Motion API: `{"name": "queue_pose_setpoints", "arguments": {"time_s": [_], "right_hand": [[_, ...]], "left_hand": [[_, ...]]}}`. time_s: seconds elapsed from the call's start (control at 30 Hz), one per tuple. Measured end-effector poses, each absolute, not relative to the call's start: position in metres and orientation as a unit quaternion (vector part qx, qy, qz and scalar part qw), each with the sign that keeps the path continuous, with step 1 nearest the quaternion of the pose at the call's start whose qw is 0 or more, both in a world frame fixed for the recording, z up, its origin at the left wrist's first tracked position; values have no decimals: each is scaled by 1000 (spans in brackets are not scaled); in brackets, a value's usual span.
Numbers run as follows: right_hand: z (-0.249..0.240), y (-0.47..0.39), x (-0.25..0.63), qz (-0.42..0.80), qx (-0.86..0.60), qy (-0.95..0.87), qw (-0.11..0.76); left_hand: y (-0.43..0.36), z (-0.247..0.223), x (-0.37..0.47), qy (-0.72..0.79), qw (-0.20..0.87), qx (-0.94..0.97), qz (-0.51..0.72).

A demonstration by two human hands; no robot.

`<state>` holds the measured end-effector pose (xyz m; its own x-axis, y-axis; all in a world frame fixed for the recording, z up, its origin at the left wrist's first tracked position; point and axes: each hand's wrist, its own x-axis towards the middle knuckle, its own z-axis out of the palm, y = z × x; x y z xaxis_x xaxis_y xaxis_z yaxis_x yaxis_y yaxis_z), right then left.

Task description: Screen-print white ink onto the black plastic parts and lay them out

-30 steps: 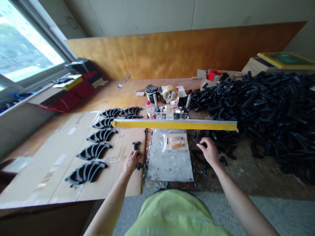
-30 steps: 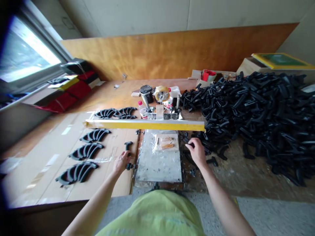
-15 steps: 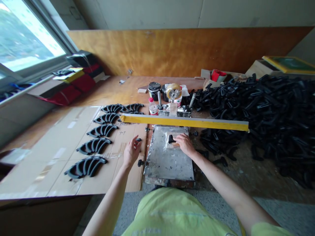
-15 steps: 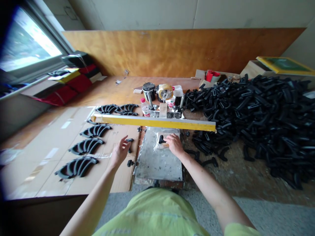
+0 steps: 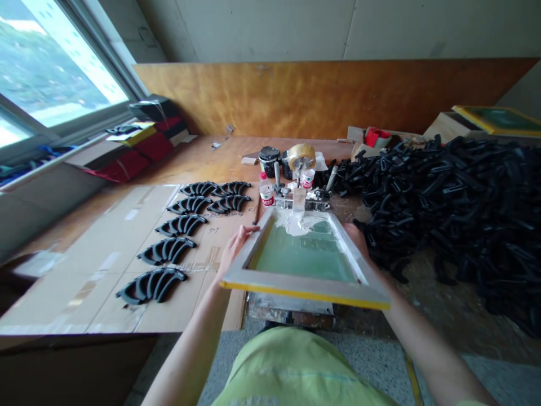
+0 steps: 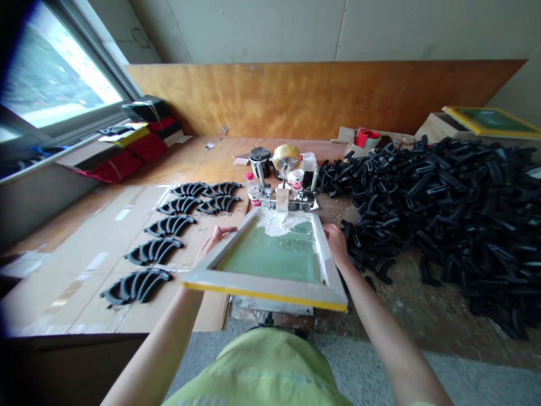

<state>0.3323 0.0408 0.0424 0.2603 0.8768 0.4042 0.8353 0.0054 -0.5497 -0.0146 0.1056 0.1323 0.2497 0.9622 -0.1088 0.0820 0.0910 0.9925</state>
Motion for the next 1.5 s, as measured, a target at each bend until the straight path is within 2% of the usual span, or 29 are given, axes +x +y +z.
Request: {"name": "queue_pose_setpoints", "arguments": {"time_s": [0.07,0.17,0.3,0.4,0.5,0.7,0.87,1.0,1.1,1.27,1.37,1.5], "right_hand": [[59,55,341,18,-708,-586,394],[79,89,315,6,-663,-638,393],[89,130,263,-20,-639,-723,260],[85,142,251,18,-664,-735,133],[78,141,258,33,-688,-720,81],[63,119,248,-15,-685,-720,108],[64,78,242,41,-549,-824,137],[78,69,258,86,-484,-863,120],[84,82,260,94,-519,-839,133],[68,74,250,26,-537,-826,169],[65,61,251,54,-504,-845,169],[85,92,255,78,-569,-794,200]], "left_hand": [[95,107,-25,503,603,532,317],[86,60,-27,508,636,501,295],[86,13,-22,519,605,519,309],[90,-2,-22,519,590,534,313],[90,-4,-24,522,583,541,308],[86,2,-21,523,603,517,310],[84,7,-20,528,608,498,320],[83,8,-21,526,603,510,315],[84,9,-22,527,602,514,310],[85,13,-22,523,603,522,302],[85,17,-21,526,608,512,303],[84,36,-21,520,629,496,296]]}}
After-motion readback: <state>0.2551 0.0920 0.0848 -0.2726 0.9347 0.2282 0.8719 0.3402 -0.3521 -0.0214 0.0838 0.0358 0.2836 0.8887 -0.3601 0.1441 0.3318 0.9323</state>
